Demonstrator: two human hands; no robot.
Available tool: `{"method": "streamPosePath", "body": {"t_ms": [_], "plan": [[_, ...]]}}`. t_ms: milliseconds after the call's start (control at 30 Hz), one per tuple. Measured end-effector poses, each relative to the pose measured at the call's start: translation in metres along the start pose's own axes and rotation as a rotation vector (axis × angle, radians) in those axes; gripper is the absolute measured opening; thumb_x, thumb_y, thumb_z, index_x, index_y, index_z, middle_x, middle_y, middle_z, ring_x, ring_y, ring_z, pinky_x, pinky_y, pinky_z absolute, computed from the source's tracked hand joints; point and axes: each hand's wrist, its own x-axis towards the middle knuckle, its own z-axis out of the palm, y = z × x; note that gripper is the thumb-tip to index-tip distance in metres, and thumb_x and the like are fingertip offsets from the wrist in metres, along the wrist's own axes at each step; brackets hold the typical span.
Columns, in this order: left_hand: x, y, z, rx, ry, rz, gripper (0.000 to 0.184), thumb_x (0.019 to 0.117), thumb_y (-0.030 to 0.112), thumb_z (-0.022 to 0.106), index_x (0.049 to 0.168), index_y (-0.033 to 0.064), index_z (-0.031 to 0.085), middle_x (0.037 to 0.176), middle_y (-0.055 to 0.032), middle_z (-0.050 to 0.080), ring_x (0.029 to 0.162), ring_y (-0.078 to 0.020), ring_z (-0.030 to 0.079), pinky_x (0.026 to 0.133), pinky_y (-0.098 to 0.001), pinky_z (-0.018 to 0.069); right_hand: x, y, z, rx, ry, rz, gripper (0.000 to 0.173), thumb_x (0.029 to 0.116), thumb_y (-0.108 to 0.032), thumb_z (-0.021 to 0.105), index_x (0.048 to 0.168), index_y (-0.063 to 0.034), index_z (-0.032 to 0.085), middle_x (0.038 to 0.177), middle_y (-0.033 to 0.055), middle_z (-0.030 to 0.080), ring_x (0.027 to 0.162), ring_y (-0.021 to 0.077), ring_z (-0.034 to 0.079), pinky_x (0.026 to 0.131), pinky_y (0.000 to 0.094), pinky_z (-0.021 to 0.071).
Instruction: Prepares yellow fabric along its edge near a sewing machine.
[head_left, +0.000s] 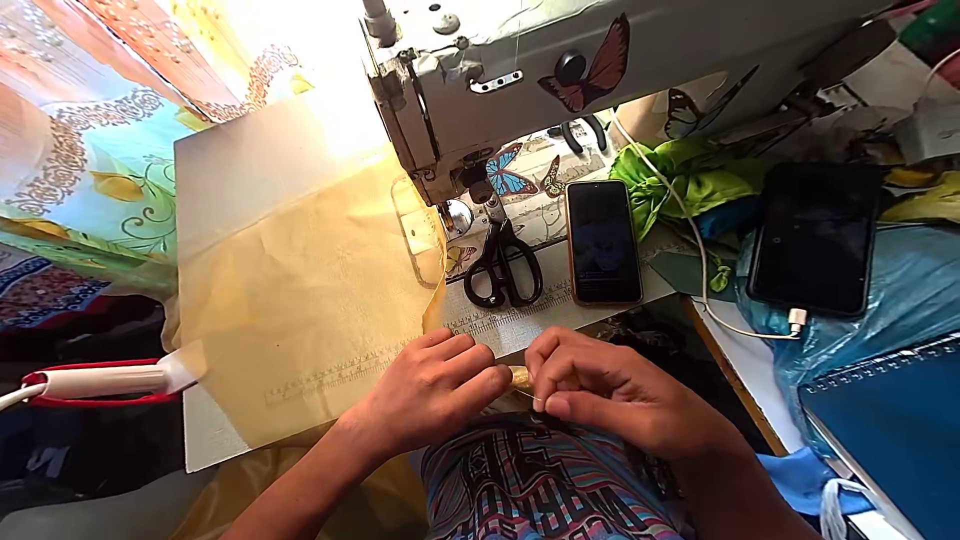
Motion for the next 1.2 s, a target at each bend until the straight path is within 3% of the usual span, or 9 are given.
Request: {"method": "streamPosePath", "body": {"t_ms": [100,233,433,733,833,900,933,1100,1200], "plan": [[0.001,0.001,0.005,-0.039,0.030,-0.007,0.015,0.1072,0.017,0.052,0.098,0.0075,0.059,0.073,-0.0065,0.053,0.065,-0.0197,0.049,0.061,-0.0301,0.0381,0.004,0.010,0.003,0.277,0.025,-0.054,0.017,0.1064,-0.020,0.054,0.105,-0.0081,0.066,0.119,-0.0010,0.064,0.092,-0.0040,0.059,0.072,0.0115,0.0492],[-0.001,0.002,0.006,-0.107,0.014,-0.030,0.022,0.1087,0.021,0.048,0.097,0.0067,0.060,0.072,-0.0065,0.053,0.064,-0.0190,0.050,0.059,-0.0290,0.0392,0.004,0.017,0.013,0.525,0.070,0.003,0.014,0.1081,-0.021,0.052,0.108,-0.0116,0.063,0.101,0.0004,0.072,0.074,-0.0022,0.064,0.059,0.0117,0.0491],[0.000,0.008,-0.002,0.164,-0.045,0.028,0.017,0.1063,0.015,0.047,0.096,0.0074,0.058,0.065,-0.0039,0.044,0.054,-0.0188,0.041,0.049,-0.0295,0.0311,-0.001,0.007,0.018,0.150,0.173,0.016,0.013,0.1082,-0.018,0.051,0.106,-0.0083,0.060,0.089,-0.0066,0.060,0.074,-0.0062,0.056,0.064,0.0093,0.0476],[-0.005,0.002,-0.013,0.180,-0.094,0.008,0.021,0.1061,0.017,0.045,0.091,0.0097,0.058,0.067,-0.0041,0.043,0.058,-0.0206,0.042,0.054,-0.0326,0.0313,-0.021,0.002,0.010,-0.010,0.239,0.037,0.015,0.1081,-0.020,0.052,0.106,-0.0088,0.061,0.088,-0.0077,0.060,0.076,-0.0082,0.054,0.065,0.0071,0.0446],[-0.005,0.002,-0.011,0.104,-0.081,-0.007,0.021,0.1071,0.018,0.046,0.098,0.0077,0.062,0.060,-0.0028,0.042,0.050,-0.0190,0.042,0.047,-0.0305,0.0312,-0.021,0.003,0.009,-0.024,0.240,-0.068,0.015,0.1080,-0.023,0.052,0.107,-0.0118,0.062,0.093,-0.0065,0.062,0.088,-0.0042,0.059,0.086,0.0142,0.0499],[-0.003,0.002,-0.005,-0.015,-0.074,-0.038,0.022,0.1079,0.018,0.047,0.103,0.0073,0.066,0.060,-0.0030,0.043,0.049,-0.0176,0.043,0.046,-0.0285,0.0335,-0.017,0.005,0.009,0.004,0.195,-0.204,0.013,0.1078,-0.022,0.053,0.106,-0.0110,0.061,0.097,-0.0023,0.064,0.105,0.0046,0.063,0.117,0.0365,0.0409],[-0.001,0.003,-0.002,-0.086,-0.071,-0.055,0.022,0.1078,0.018,0.048,0.106,0.0071,0.067,0.061,-0.0036,0.044,0.049,-0.0171,0.044,0.045,-0.0275,0.0348,-0.014,0.005,0.010,0.050,0.177,-0.262,0.012,0.1076,-0.020,0.053,0.107,-0.0105,0.061,0.098,-0.0005,0.066,0.109,0.0085,0.064,0.120,0.0422,0.0382],[0.010,0.011,0.002,-0.280,-0.077,-0.082,0.019,0.1059,0.015,0.047,0.097,0.0064,0.061,0.070,-0.0048,0.048,0.059,-0.0152,0.049,0.052,-0.0245,0.0399,-0.007,0.009,0.022,0.199,0.141,-0.345,0.013,0.1076,-0.013,0.051,0.115,-0.0092,0.061,0.100,0.0025,0.064,0.099,0.0085,0.065,0.096,0.0296,0.0541],[0.011,0.014,0.007,-0.172,-0.108,-0.031,0.019,0.1053,0.014,0.044,0.092,0.0084,0.056,0.074,-0.0056,0.051,0.065,-0.0190,0.051,0.057,-0.0293,0.0408,-0.003,0.012,0.023,0.055,0.132,-0.330,0.011,0.1078,-0.013,0.051,0.108,-0.0045,0.058,0.094,0.0049,0.059,0.088,0.0046,0.058,0.082,0.0195,0.0468]]}}
